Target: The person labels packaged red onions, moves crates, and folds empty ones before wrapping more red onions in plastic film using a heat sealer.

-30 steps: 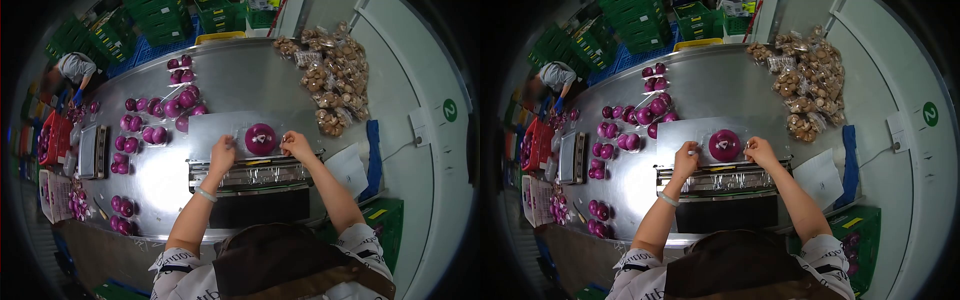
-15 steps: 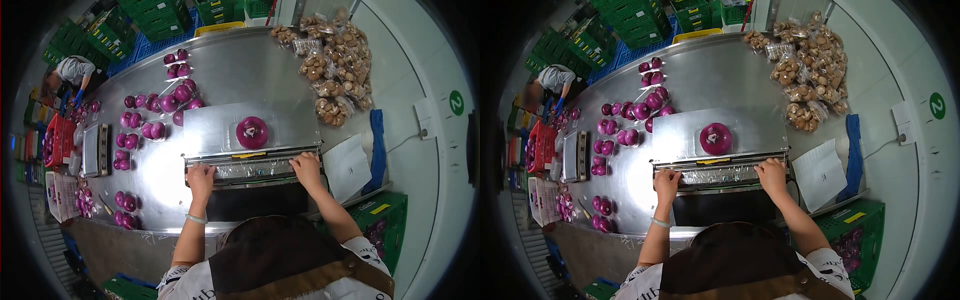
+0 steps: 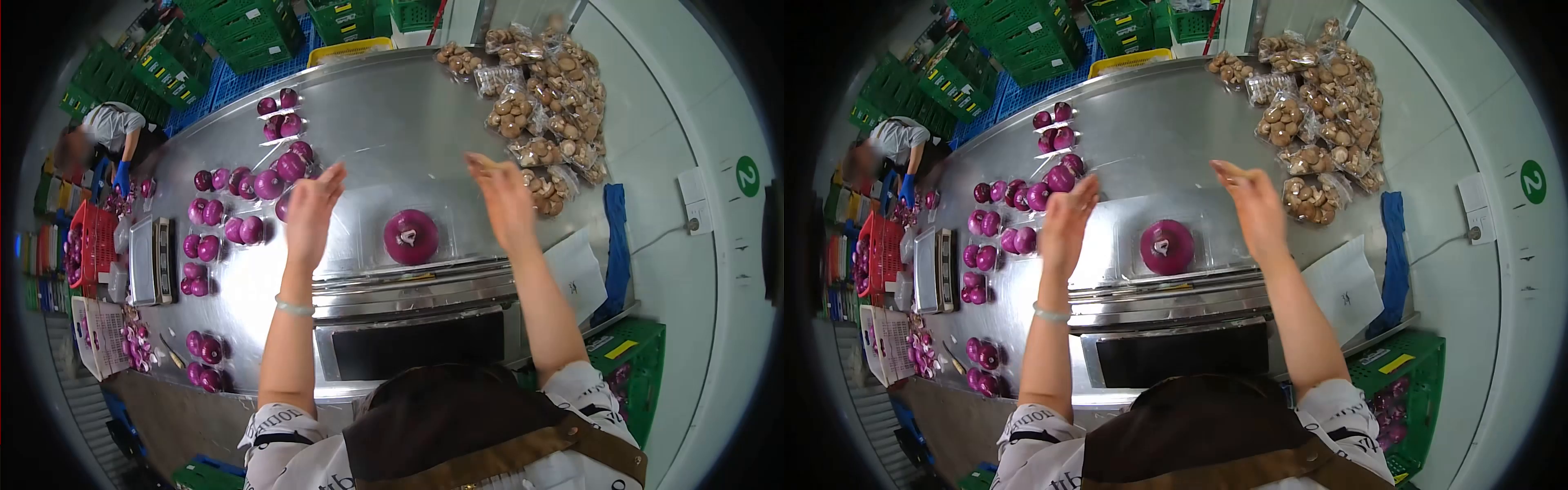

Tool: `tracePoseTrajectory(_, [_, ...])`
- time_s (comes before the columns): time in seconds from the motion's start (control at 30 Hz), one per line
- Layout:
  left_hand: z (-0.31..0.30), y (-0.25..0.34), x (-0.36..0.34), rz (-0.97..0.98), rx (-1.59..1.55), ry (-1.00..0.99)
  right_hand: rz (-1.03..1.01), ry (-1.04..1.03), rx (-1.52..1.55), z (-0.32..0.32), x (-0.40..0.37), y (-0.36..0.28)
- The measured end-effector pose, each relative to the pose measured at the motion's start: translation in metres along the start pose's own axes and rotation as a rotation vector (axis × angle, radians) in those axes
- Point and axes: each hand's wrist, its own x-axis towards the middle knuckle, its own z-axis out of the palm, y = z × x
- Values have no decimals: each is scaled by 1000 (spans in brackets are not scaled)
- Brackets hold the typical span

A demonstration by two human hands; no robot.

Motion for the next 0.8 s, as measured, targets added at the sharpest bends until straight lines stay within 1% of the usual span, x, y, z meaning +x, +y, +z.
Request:
tracePoseTrajectory(0.03, [-9, -32, 12, 15, 244, 64, 4, 29, -279, -4, 12, 28])
tracePoseTrajectory(0.1, [-29, -76, 16, -76, 833, -33, 155, -84, -701, -24, 21, 85])
tracePoseTrajectory(0.17, [-19, -82, 6, -282, 956, -45, 313, -174, -701, -21, 14, 88])
tracePoseTrajectory(0.2, [-20, -85, 6, -301, 925, -77, 389, -221, -701, -16, 12, 84])
tracePoseTrajectory(0.27, [-21, -82, 3, -343, 823, -102, 404, -329, -824, -2, 8, 66])
tracePoseTrajectory(0.3, [-17, -72, 0, -363, 775, -113, 410, -384, -883, 3, 6, 61])
tracePoseTrajectory(0.33, [-12, -57, 0, -479, 703, -174, 482, -381, -789, 0, 7, 67])
tracePoseTrajectory(0.43, [-17, -44, -4, -590, 644, -318, 528, -509, -778, -3, 5, 46])
tracePoseTrajectory(0.47, [-5, -33, -11, -535, 678, -285, 404, -485, -817, -5, -1, 46])
tracePoseTrajectory(0.53, [-11, -43, -25, -445, 806, -256, 163, -432, -892, -8, -24, 49])
tracePoseTrajectory(0.57, [-6, -40, -33, -394, 868, -240, 254, -414, -815, -7, -31, 47])
tracePoseTrajectory(0.6, [0, -37, -44, -282, 875, -216, 341, -394, -738, -6, -37, 44])
tracePoseTrajectory(0.63, [3, -29, -53, -415, 822, -175, 429, -372, -657, -5, -46, 41])
tracePoseTrajectory(0.67, [8, -20, -65, -553, 766, -132, 523, -339, -644, 8, -55, 17])
tracePoseTrajectory(0.7, [12, -11, -79, -693, 706, -86, 551, -379, -621, 12, -68, 0])
tracePoseTrajectory(0.73, [16, 0, -100, -705, 568, -99, 579, -418, -594, 15, -82, -14])
tracePoseTrajectory(0.77, [19, 14, -119, -699, 574, -144, 608, -456, -566, 17, -96, -27])
tracePoseTrajectory(0.8, [20, 22, -138, -705, 606, -175, 635, -477, -608, 18, -112, -39])
